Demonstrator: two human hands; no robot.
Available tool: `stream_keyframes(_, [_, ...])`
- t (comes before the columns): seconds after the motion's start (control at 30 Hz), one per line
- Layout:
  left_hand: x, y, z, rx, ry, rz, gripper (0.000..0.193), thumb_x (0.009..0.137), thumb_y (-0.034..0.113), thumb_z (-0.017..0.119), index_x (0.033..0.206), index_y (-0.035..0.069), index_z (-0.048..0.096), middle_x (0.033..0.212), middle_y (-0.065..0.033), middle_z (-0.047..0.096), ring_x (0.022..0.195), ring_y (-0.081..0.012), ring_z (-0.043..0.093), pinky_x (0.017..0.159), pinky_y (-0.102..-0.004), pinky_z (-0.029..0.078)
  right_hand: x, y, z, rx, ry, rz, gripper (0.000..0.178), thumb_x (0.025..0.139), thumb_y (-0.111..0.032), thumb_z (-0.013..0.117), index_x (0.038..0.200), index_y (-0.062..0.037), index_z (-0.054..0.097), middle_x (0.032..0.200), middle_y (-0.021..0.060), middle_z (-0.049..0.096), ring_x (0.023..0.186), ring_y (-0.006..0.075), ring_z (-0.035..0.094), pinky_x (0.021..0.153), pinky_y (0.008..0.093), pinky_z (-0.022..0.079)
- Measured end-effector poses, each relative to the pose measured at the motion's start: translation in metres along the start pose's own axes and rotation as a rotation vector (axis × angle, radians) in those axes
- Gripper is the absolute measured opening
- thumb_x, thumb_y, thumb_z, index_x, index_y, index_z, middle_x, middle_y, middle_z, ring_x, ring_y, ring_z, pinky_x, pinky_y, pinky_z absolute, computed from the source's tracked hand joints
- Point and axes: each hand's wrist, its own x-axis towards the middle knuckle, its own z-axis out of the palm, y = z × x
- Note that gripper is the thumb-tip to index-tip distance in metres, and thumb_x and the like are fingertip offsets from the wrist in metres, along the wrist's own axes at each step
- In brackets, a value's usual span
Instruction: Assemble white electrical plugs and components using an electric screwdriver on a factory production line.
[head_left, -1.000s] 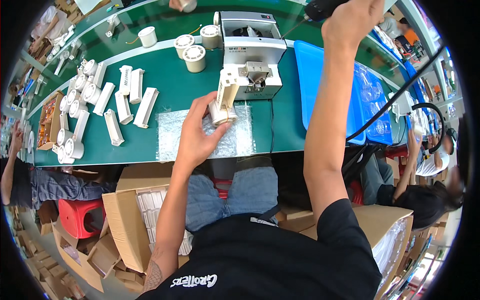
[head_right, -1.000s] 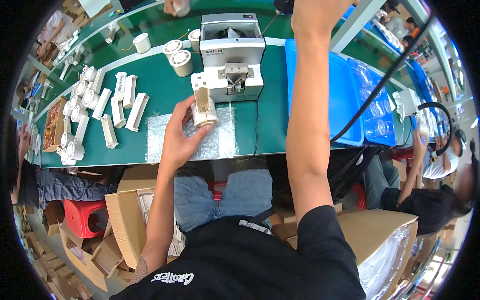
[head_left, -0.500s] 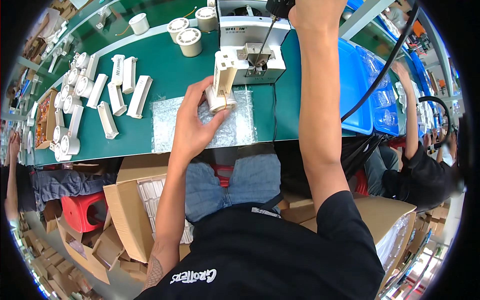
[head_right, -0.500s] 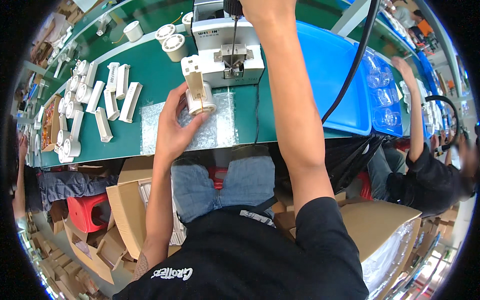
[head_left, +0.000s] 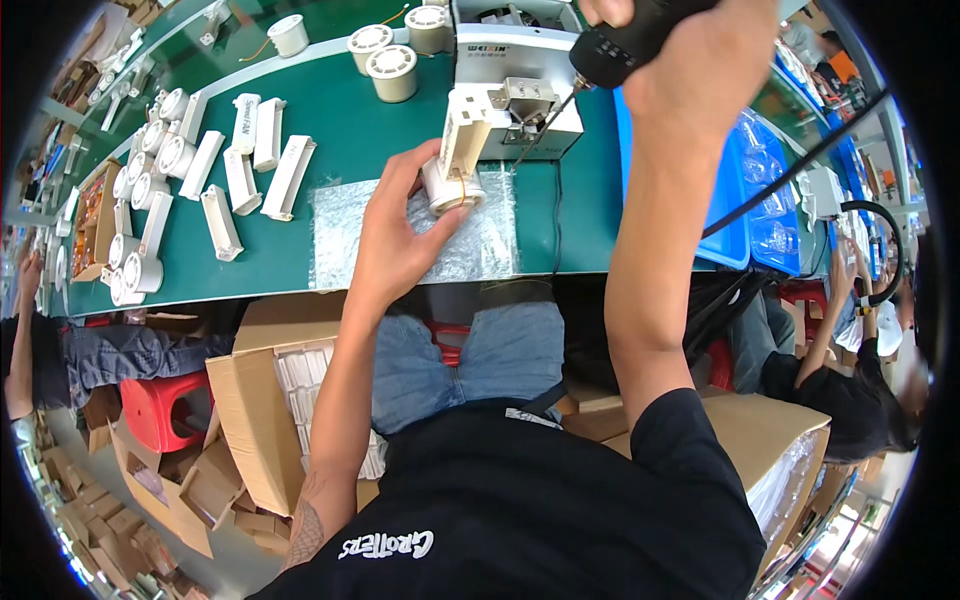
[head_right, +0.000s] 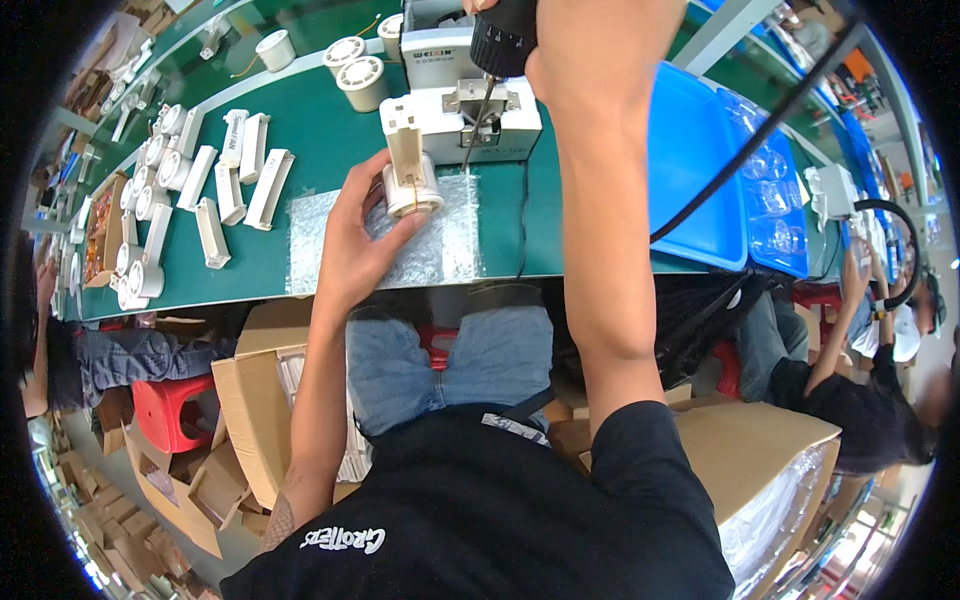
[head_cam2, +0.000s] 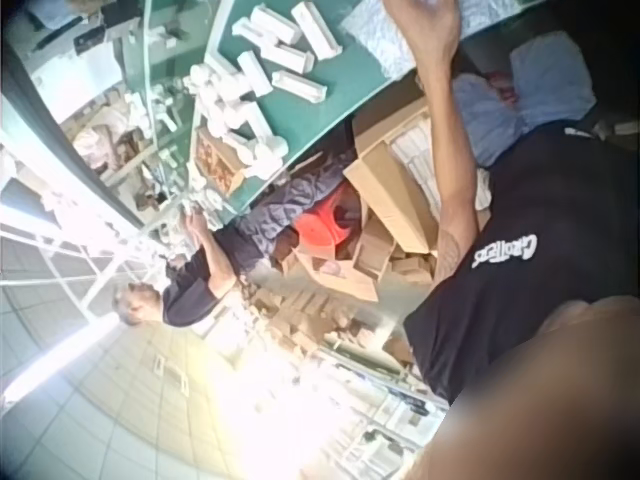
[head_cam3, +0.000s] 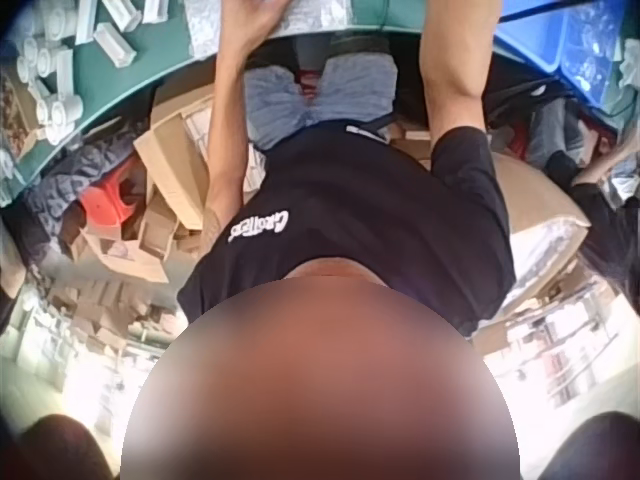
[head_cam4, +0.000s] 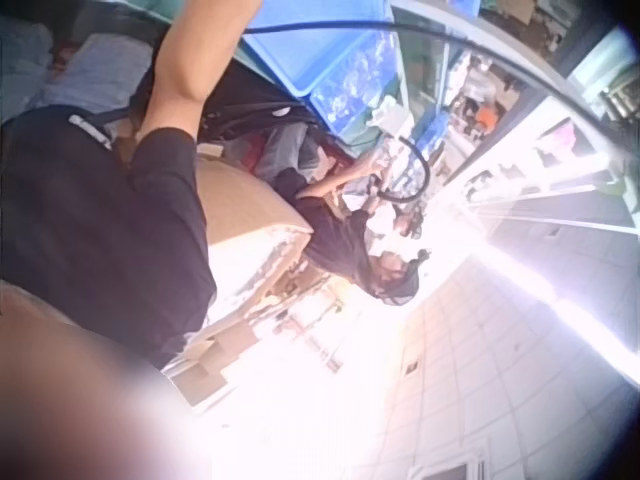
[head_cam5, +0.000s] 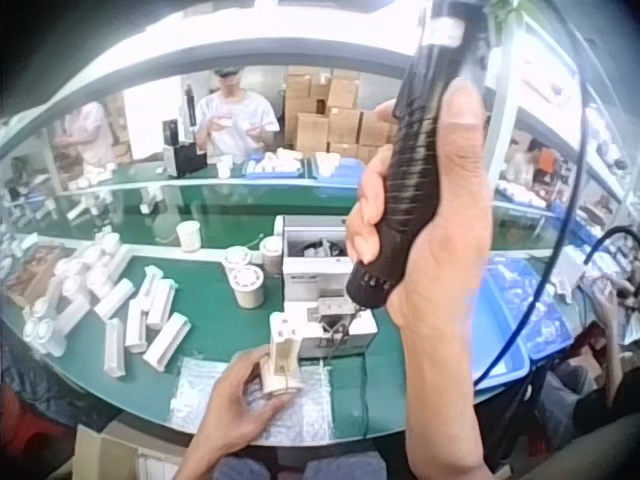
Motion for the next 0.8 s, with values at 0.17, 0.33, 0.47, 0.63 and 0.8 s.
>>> stream_keyframes(0.17, [0.000,-0.002,0.000,-0.010,0.003,-0.006,0.069,0.083,0.000,0.083,0.147,0.004,0.056,0.137,-0.0161,0.062,0.125,-0.0312,0.064,0.109,-0.0392,0.052,-0.021,0.015,0.000,-1.085,-0.103,-0.471,0.067,0.110,-0.062,0.045,0.123,0.0029,0.058,0.063,0.0062,0.058,0.043,0.0115,0.055,0.039,0.0246,0.043])
stream_keyframes(0.33, [-0.001,-0.004,-0.001,-0.032,0.006,-0.002,0.070,0.083,0.000,0.083,0.148,0.004,0.056,0.137,-0.0165,0.061,0.126,-0.0312,0.063,0.110,-0.0393,0.051,-0.021,0.034,-0.021,-1.087,-0.257,-0.612,0.058,0.112,-0.049,0.054,0.134,0.0043,0.054,0.069,0.0066,0.061,0.047,0.0105,0.056,0.041,0.0230,0.042])
stream_keyframes(0.47, [-0.002,-0.002,-0.002,-0.024,0.007,-0.003,0.070,0.083,-0.001,0.082,0.148,0.004,0.056,0.137,-0.0168,0.061,0.126,-0.0311,0.063,0.110,-0.0392,0.052,-0.023,0.033,-0.023,-1.180,-0.289,-0.597,0.060,0.111,-0.052,0.053,0.133,0.0037,0.055,0.069,0.0068,0.062,0.047,0.0097,0.056,0.042,0.0221,0.042])
stream_keyframes(0.63, [-0.003,0.000,-0.003,0.008,-0.047,-0.022,0.073,0.087,-0.002,0.081,0.152,0.001,0.050,0.139,-0.0128,0.059,0.131,-0.0249,0.062,0.118,-0.0398,0.047,-0.026,0.036,-0.026,-1.170,-0.269,-0.557,0.060,0.111,-0.053,0.053,0.132,0.0037,0.055,0.068,0.0065,0.062,0.047,0.0094,0.055,0.043,0.0219,0.042])
stream_keyframes(0.8, [-0.002,-0.001,-0.002,-0.022,-0.005,0.010,0.070,0.083,-0.002,0.082,0.147,0.003,0.056,0.138,-0.0160,0.061,0.126,-0.0307,0.063,0.110,-0.0385,0.050,-0.021,0.046,-0.029,-1.001,-0.228,-0.515,0.050,0.111,-0.046,0.057,0.125,0.0016,0.056,0.072,0.0096,0.063,0.050,0.0106,0.057,0.044,0.0224,0.043])
